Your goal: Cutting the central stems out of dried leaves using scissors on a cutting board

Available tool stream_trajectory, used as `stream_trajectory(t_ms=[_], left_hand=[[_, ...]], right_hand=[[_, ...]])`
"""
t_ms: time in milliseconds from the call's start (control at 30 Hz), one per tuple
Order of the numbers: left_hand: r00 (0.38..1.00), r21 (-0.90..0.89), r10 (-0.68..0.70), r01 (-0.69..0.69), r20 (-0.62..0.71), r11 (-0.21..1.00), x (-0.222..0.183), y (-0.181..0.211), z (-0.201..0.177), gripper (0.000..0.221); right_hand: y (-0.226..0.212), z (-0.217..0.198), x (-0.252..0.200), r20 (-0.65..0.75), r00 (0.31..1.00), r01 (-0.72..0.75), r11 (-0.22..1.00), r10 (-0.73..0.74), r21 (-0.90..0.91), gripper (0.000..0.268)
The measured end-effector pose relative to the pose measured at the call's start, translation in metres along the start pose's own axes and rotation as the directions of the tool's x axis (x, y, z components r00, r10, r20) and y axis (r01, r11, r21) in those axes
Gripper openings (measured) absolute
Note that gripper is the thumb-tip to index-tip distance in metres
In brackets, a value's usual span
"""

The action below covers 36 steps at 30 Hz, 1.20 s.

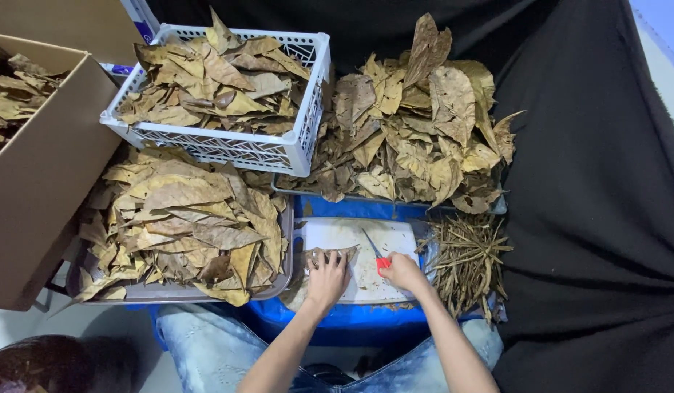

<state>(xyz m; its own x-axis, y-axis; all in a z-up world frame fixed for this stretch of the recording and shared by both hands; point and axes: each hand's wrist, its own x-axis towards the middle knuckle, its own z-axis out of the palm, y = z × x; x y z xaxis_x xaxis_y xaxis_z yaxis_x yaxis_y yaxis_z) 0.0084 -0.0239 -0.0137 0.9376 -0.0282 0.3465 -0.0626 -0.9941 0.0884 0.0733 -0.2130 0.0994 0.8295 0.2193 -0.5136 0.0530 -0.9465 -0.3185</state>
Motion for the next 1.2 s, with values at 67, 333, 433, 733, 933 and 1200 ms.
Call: stream_trajectory(t_ms=[67,333,433,733,933,1200], left_hand=[[1.000,-0.009,-0.003,0.003,-0.003,1.000,0.000,-0.001,0.003,0.040],[1.000,-0.041,0.013,-0.014,-0.007,0.999,-0.004,-0.002,0.006,0.040],[1.000,-0.080,-0.002,0.003,0.021,0.997,-0.003,-0.002,0.008,0.040],[0.999,-0.053,0.051,-0.050,0.014,0.997,-0.011,-0.006,0.006,0.042],[0.997,-0.012,0.069,-0.069,0.019,0.998,-0.011,-0.008,0.016,0.045],[0.997,-0.027,0.071,-0.070,0.043,0.997,-0.006,-0.010,0.021,0.044]], right_hand=[[0.017,0.005,0.013,0.082,0.996,0.015,0.998,-0.020,0.055,0.041],[0.019,-0.017,-0.007,0.340,0.908,0.154,0.950,-0.244,0.272,0.035],[0.019,-0.004,0.005,0.344,0.896,0.221,0.955,-0.279,0.199,0.037],[0.001,0.010,0.023,0.294,0.939,0.209,0.974,-0.177,-0.083,0.044],[-0.010,0.005,0.009,0.186,0.952,0.269,0.955,-0.244,-0.125,0.047],[0.018,0.039,0.039,0.072,0.924,0.382,0.888,-0.376,-0.256,0.059]])
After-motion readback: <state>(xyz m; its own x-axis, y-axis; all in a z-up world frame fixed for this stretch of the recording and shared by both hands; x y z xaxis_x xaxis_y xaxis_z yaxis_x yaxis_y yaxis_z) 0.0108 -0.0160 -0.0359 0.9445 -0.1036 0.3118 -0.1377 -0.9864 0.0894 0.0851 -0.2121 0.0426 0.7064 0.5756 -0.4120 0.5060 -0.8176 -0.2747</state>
